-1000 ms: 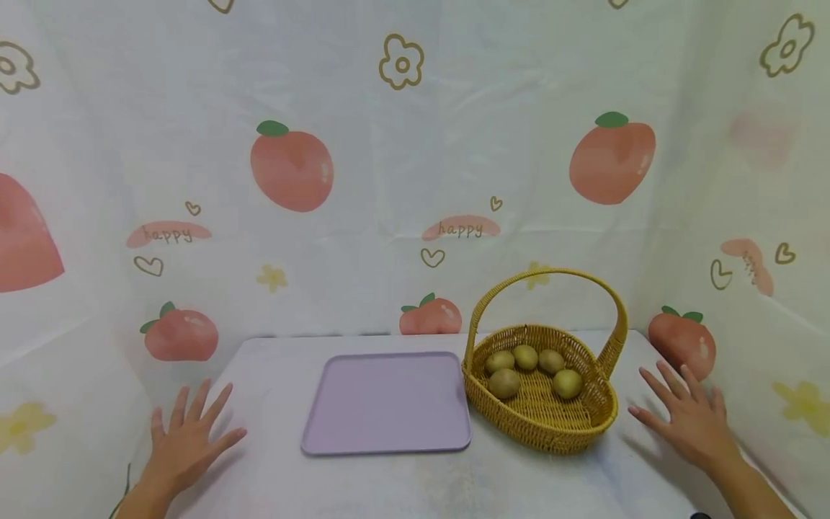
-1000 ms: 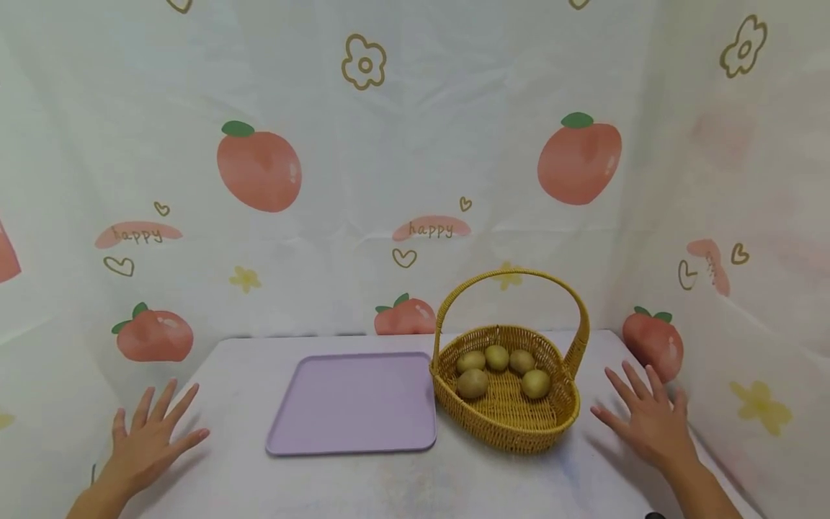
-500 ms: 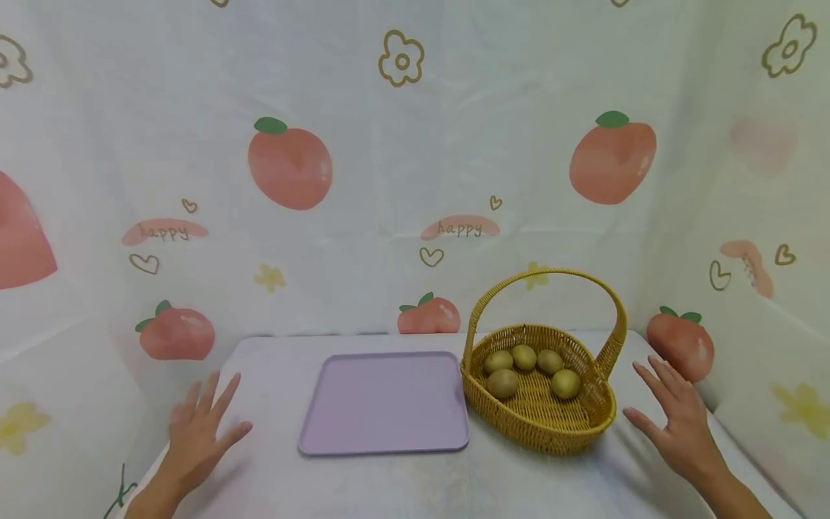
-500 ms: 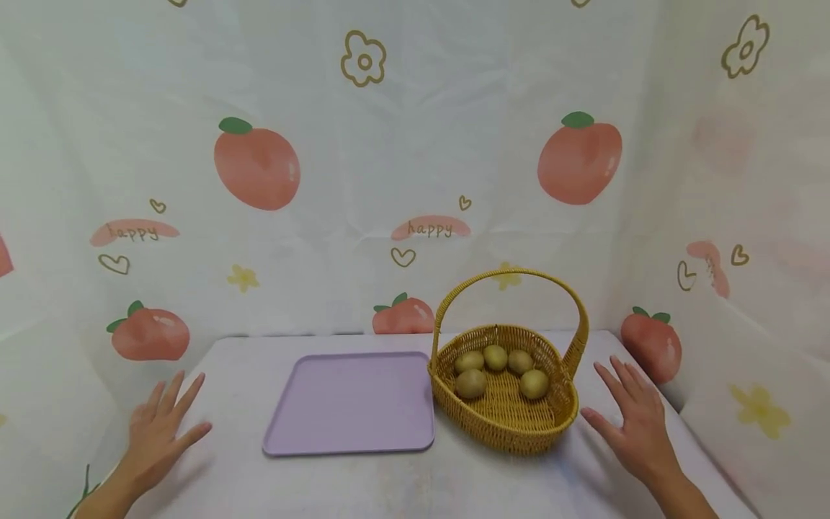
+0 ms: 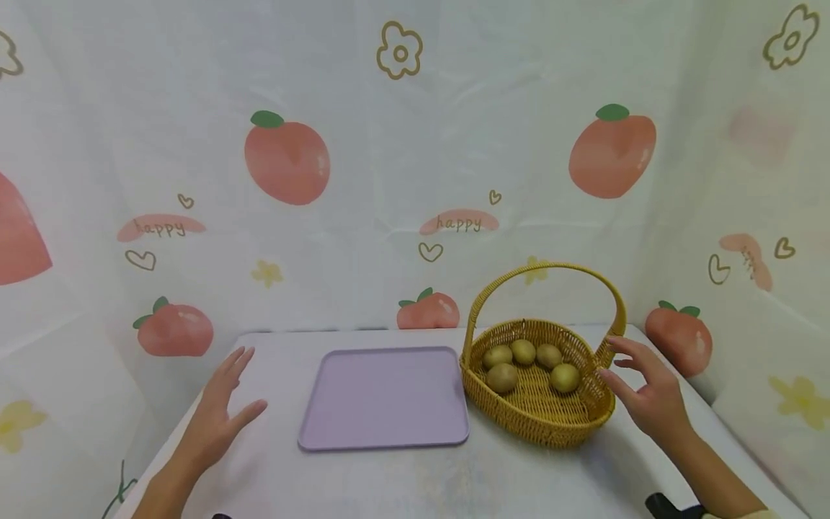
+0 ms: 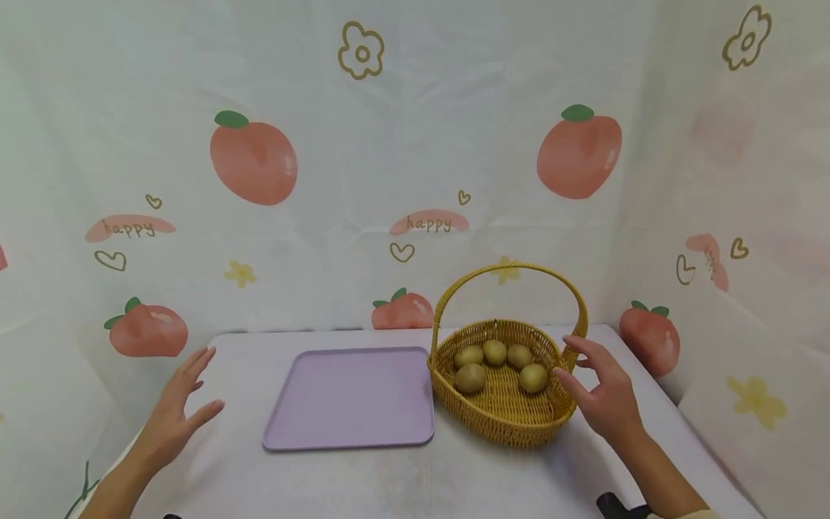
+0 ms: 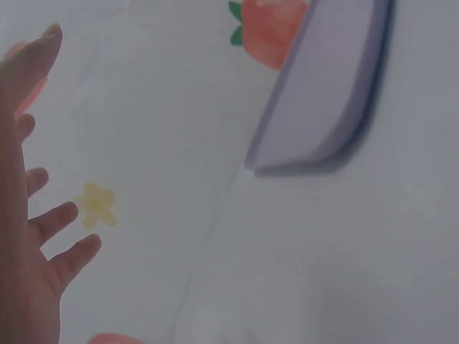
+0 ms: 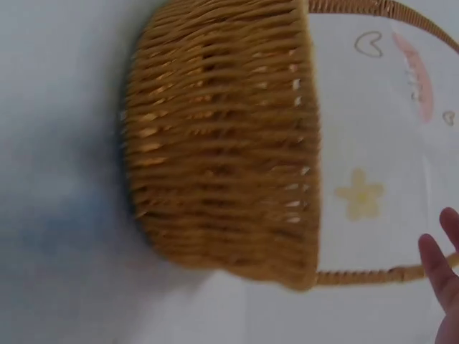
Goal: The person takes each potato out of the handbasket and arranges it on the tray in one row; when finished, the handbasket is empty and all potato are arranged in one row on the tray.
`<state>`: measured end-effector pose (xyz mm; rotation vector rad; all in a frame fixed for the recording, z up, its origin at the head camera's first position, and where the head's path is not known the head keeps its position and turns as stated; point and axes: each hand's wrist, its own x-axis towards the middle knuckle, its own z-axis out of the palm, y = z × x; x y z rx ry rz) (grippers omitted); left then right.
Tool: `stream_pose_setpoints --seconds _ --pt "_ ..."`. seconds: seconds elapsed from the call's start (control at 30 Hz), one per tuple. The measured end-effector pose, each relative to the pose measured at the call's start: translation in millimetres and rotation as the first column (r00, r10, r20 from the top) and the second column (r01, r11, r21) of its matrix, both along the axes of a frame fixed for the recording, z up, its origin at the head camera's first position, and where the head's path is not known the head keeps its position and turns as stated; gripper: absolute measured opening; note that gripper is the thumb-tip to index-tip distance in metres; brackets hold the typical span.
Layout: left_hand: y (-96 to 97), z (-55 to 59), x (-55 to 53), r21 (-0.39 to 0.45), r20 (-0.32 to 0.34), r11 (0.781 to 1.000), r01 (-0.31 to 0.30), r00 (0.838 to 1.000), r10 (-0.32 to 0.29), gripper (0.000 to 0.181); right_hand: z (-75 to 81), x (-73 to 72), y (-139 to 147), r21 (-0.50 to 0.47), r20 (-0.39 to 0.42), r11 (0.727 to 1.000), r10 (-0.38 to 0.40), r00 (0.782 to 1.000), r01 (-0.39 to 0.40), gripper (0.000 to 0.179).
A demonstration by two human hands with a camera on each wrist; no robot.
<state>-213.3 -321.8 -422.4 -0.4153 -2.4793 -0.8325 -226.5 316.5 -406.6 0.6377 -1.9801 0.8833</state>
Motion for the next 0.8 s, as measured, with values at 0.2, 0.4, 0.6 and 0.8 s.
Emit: stream_pose_setpoints --seconds 0.2,0.4,0.6,0.8 --pt "16.0 15.1 -5.9 0.066 -0.055 0.997 0.029 0.998 -0.025 0.086 23.3 -14.3 -23.0 0.064 0.217 0.998 -0.031 0.976 0.017 0.051" --pt "26.2 18.5 -14.9 0.159 -0.061 0.983 0.088 0.995 -0.079 0.083 37.9 -41.9 -34.8 0.119 0.561 0.987 0.020 0.828 -0.104 0.045" --pt "37.9 7.5 -19.8 0.267 0.031 0.951 0.156 0.985 -0.170 0.066 36.7 -71.2 -41.2 0.000 0.769 0.948 0.204 0.606 -0.318 0.048" --pt "44.5 -12.5 -26.1 0.368 0.117 0.913 0.177 0.965 -0.234 0.060 26.6 -90.4 -54.3 -0.092 0.860 0.862 0.322 0.397 -0.499 0.048"
